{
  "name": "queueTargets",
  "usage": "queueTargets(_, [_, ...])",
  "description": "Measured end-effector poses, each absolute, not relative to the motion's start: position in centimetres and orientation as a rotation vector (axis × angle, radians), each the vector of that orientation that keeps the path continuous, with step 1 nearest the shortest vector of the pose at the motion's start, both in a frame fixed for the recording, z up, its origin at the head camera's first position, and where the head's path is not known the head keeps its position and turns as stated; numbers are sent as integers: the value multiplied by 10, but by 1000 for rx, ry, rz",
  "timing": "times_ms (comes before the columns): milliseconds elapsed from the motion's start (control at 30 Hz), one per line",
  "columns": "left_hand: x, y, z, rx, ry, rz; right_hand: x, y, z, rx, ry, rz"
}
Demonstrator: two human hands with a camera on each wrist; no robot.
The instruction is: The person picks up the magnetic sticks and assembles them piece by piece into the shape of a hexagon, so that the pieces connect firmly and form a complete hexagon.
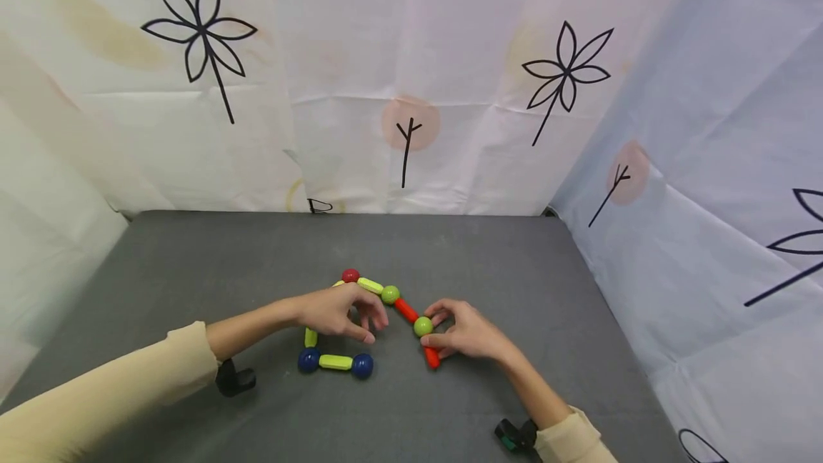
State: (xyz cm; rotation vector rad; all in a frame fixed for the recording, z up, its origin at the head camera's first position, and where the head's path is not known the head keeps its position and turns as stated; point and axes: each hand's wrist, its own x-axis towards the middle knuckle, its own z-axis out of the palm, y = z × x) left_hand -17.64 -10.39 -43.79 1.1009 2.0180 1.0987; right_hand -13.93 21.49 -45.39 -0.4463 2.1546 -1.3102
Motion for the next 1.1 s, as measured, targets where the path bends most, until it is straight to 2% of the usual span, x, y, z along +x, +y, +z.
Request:
queueTargets(300, [-149,-126,-452,1026,1984,1051,-141,196,-453,-467,2212,-1289])
queueTargets(467, [-145,-131,-477,1171,2042,1051,-145,184,-454,-467,2174,-1318])
queueTargets(600, [-141,-130,-485,1172,2079,1110,-148,173,-453,-479,2155,-1333])
queueTargets(900, [-123,-113,-470,917,2118,1248,-151,153,-449,-521,2245,-1317])
queueTargets(1100, [-122,-107,-471,857,2176,1286,-154,145,-451,-579,2312,-1280])
